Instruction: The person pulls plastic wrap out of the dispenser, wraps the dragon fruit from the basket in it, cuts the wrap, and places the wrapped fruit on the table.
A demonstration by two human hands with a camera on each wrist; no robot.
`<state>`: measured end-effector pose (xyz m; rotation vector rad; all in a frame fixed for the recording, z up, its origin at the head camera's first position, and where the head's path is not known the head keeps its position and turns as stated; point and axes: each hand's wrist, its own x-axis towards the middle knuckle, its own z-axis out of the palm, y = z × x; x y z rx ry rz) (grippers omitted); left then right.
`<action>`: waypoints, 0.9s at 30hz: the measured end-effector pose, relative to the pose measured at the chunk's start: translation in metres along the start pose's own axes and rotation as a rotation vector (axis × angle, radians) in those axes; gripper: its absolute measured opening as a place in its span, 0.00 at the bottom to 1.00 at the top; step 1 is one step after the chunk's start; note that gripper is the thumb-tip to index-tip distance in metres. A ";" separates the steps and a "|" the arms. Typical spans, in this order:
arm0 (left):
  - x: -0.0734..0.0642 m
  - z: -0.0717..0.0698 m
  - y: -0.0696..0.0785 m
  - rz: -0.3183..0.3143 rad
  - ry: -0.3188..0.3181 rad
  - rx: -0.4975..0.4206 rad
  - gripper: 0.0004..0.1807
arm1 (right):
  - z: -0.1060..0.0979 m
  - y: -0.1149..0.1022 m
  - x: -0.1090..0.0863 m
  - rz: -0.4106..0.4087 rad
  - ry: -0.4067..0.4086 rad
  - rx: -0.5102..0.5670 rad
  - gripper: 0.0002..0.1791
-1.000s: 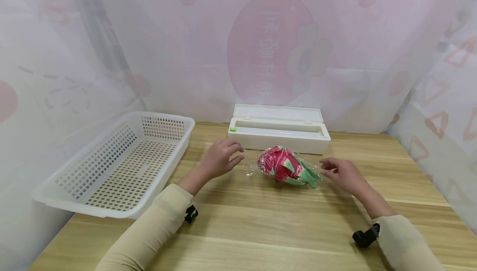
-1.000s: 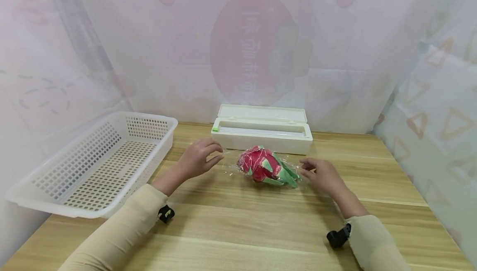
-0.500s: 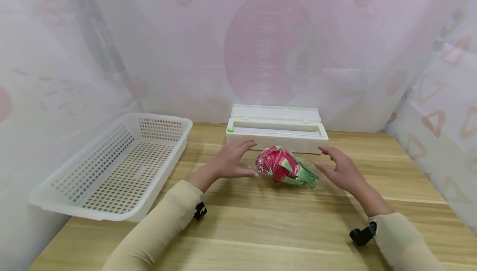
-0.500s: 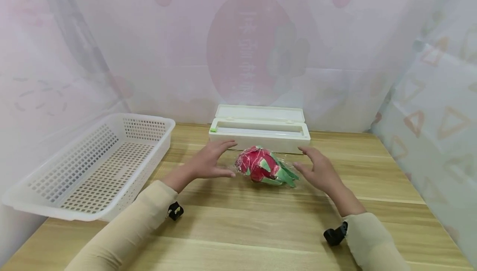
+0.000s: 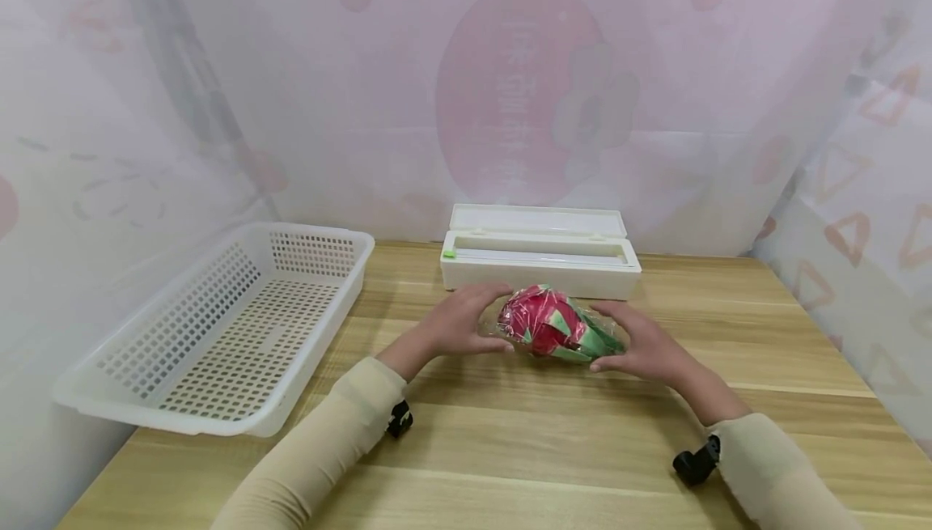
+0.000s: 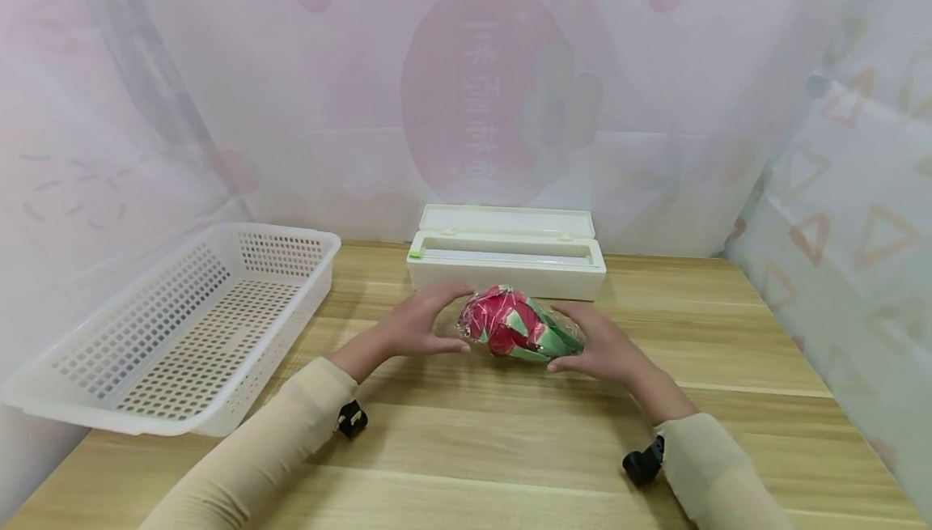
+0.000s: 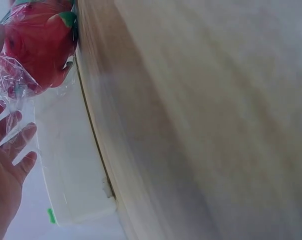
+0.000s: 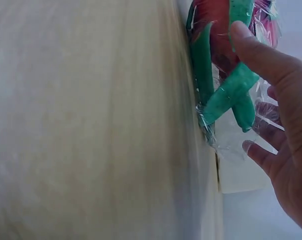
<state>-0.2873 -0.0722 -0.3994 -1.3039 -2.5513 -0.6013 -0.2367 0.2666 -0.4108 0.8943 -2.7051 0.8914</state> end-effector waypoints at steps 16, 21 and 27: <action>-0.001 -0.001 0.003 -0.017 -0.001 -0.147 0.28 | 0.004 -0.003 -0.001 0.061 -0.022 0.060 0.33; -0.001 -0.001 0.003 -0.022 0.016 -0.147 0.22 | 0.006 -0.006 0.000 0.078 0.020 0.051 0.29; -0.003 -0.002 0.003 -0.020 0.028 -0.151 0.18 | 0.008 -0.007 0.001 0.063 0.095 0.073 0.24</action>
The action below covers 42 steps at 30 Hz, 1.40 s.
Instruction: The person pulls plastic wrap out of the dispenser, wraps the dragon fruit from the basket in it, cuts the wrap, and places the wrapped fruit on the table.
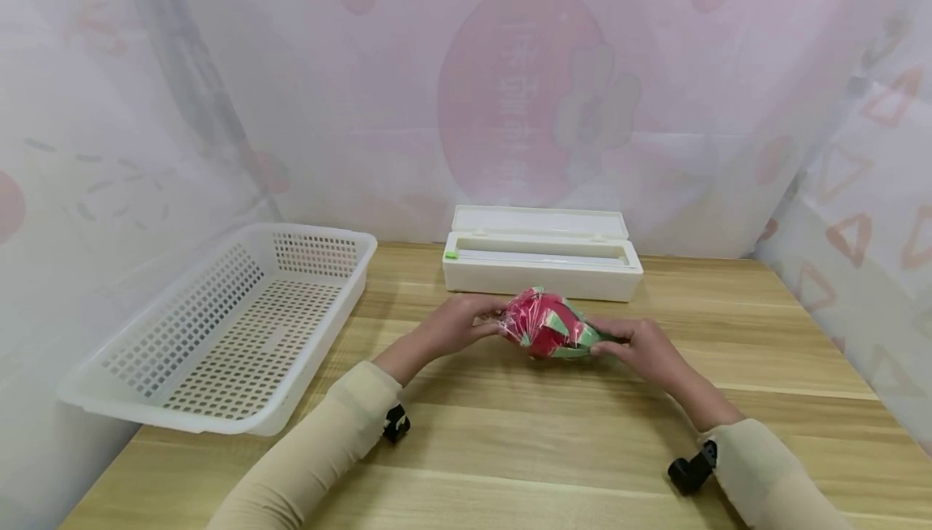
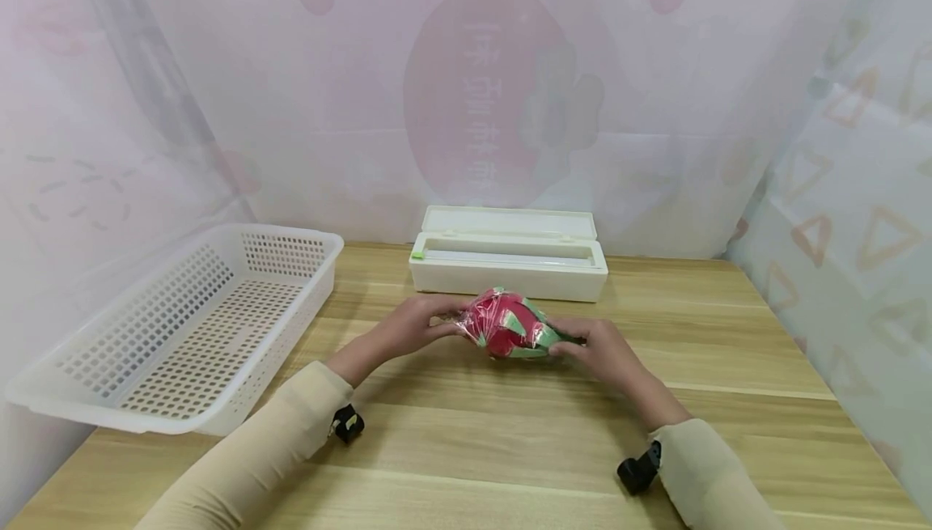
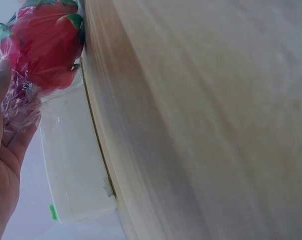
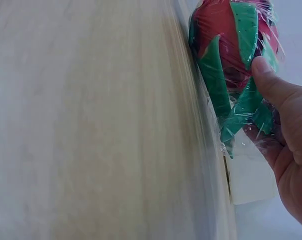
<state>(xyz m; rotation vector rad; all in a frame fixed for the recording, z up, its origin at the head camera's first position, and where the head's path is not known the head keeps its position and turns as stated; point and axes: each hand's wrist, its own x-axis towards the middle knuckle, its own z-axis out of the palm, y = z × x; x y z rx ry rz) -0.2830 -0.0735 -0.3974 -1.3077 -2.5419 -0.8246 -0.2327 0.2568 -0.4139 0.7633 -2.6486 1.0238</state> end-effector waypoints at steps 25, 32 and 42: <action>-0.007 -0.008 -0.001 -0.218 -0.006 -0.242 0.11 | 0.005 0.001 0.002 0.294 -0.059 0.229 0.16; -0.005 -0.010 -0.005 -0.309 -0.031 -0.299 0.12 | 0.005 -0.002 0.007 0.344 -0.076 0.270 0.20; -0.007 -0.011 -0.001 -0.283 -0.039 -0.317 0.21 | 0.004 -0.003 0.006 0.373 -0.091 0.328 0.24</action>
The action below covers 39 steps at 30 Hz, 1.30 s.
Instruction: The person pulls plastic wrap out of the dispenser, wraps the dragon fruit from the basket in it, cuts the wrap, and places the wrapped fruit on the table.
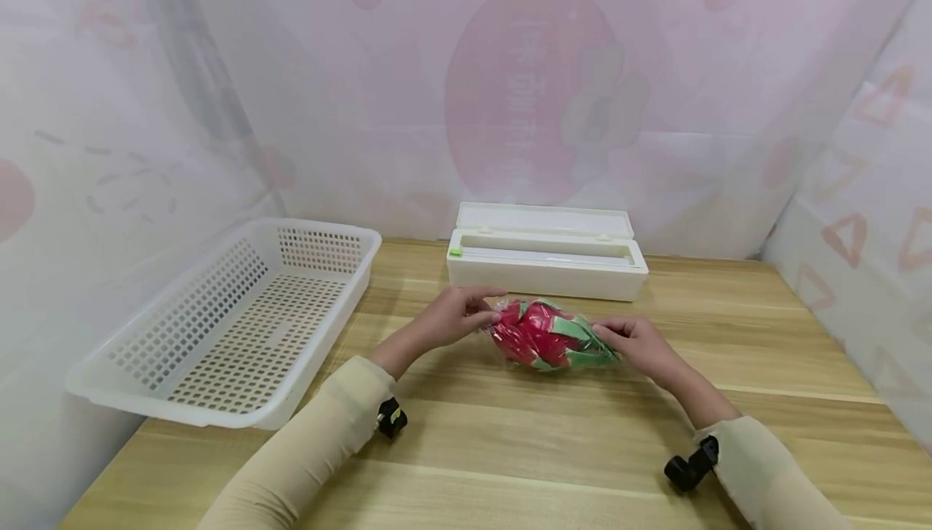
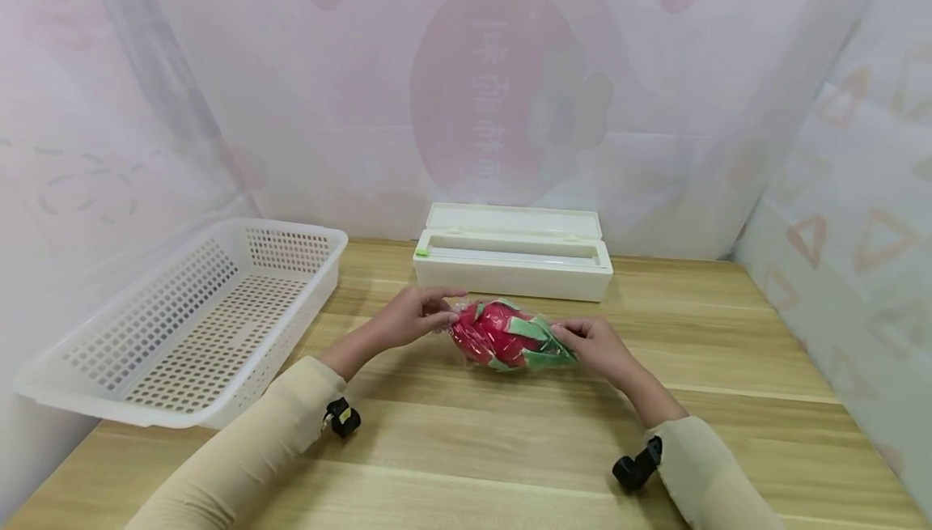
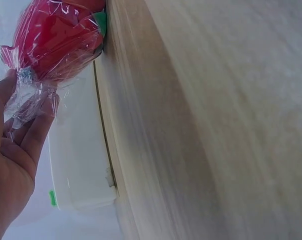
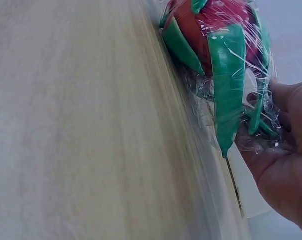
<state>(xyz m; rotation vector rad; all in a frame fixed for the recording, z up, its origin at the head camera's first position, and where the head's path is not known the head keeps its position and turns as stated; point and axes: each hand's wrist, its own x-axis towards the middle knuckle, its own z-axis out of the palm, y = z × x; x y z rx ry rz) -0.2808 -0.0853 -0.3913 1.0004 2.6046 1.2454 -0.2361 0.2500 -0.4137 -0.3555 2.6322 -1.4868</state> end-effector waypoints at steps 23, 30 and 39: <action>-0.015 -0.003 -0.001 0.167 -0.157 0.175 0.41 | 0.002 0.006 -0.017 -0.214 0.025 -0.139 0.29; -0.012 -0.006 0.000 0.218 -0.091 0.103 0.31 | 0.002 0.005 -0.017 -0.184 0.052 -0.083 0.21; -0.012 -0.006 0.000 0.197 -0.004 0.057 0.13 | -0.003 0.009 -0.013 -0.206 -0.010 -0.034 0.17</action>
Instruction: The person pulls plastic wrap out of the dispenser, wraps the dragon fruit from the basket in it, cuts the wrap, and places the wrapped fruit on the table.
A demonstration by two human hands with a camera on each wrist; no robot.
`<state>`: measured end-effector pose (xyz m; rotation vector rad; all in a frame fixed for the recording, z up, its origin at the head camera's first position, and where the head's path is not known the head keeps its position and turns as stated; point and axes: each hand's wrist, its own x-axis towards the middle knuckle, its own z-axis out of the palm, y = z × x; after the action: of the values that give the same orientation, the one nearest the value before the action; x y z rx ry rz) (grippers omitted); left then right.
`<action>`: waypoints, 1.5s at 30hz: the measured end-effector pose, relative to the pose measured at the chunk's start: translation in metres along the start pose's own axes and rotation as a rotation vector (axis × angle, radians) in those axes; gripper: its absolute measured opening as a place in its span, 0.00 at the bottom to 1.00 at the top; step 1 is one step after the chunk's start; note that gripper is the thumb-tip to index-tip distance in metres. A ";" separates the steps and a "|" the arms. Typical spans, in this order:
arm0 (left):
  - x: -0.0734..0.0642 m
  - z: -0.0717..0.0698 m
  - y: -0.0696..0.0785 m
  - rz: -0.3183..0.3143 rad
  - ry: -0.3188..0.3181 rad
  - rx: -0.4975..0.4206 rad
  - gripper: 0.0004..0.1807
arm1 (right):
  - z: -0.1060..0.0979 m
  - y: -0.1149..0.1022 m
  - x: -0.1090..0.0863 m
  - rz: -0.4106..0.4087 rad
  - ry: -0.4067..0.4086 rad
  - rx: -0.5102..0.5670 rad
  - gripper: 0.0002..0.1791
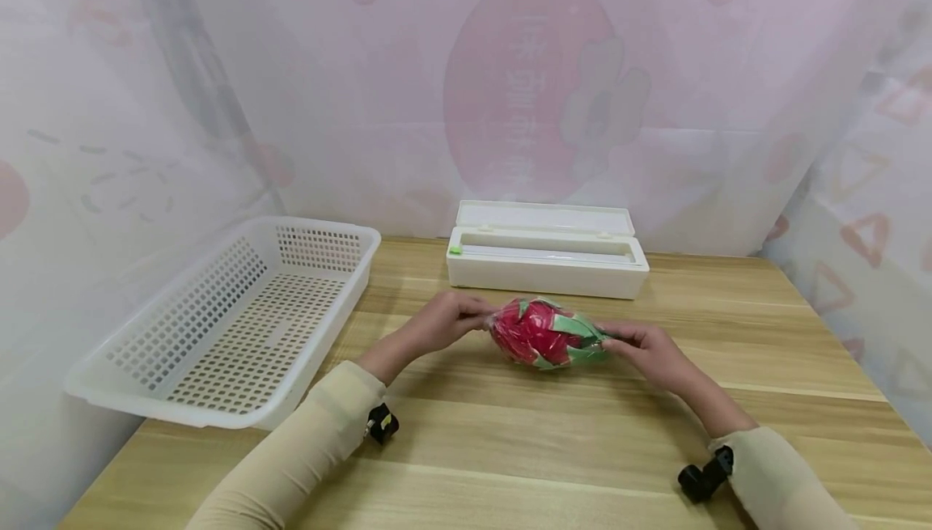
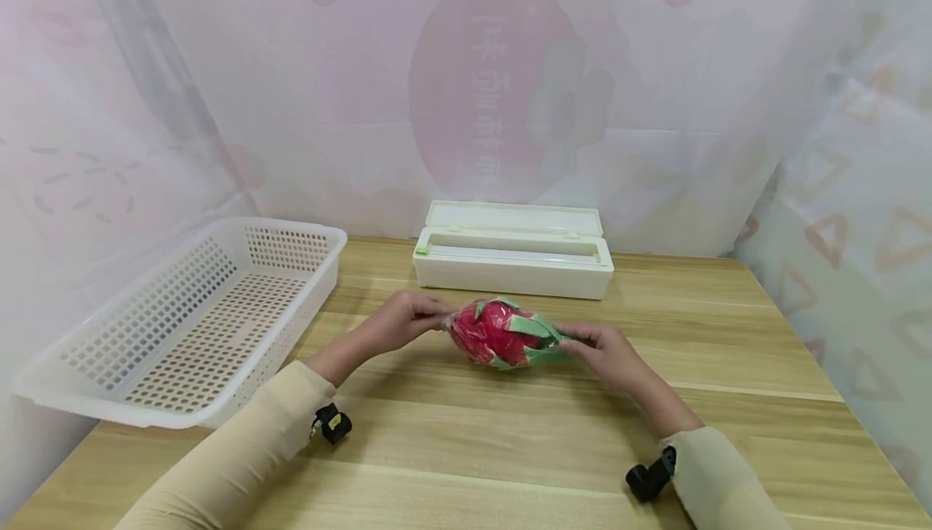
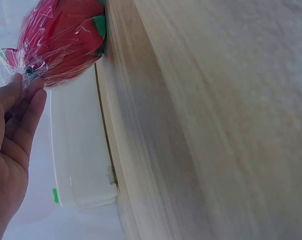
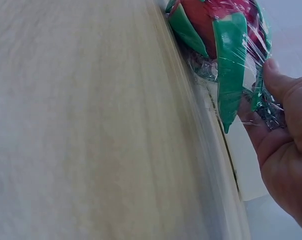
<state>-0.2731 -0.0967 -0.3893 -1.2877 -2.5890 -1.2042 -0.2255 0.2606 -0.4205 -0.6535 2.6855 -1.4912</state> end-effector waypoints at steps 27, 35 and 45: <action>0.003 0.007 0.005 -0.148 0.112 -0.029 0.03 | 0.003 -0.010 0.003 0.152 0.073 -0.015 0.16; -0.004 0.001 0.002 -0.118 0.062 -0.132 0.14 | -0.011 -0.002 -0.006 0.067 -0.037 0.127 0.22; -0.005 0.001 -0.001 -0.017 0.038 -0.151 0.19 | -0.012 0.004 -0.004 0.069 0.007 0.107 0.18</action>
<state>-0.2707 -0.0997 -0.3924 -1.2544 -2.5316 -1.4367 -0.2253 0.2734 -0.4179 -0.5462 2.5826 -1.6100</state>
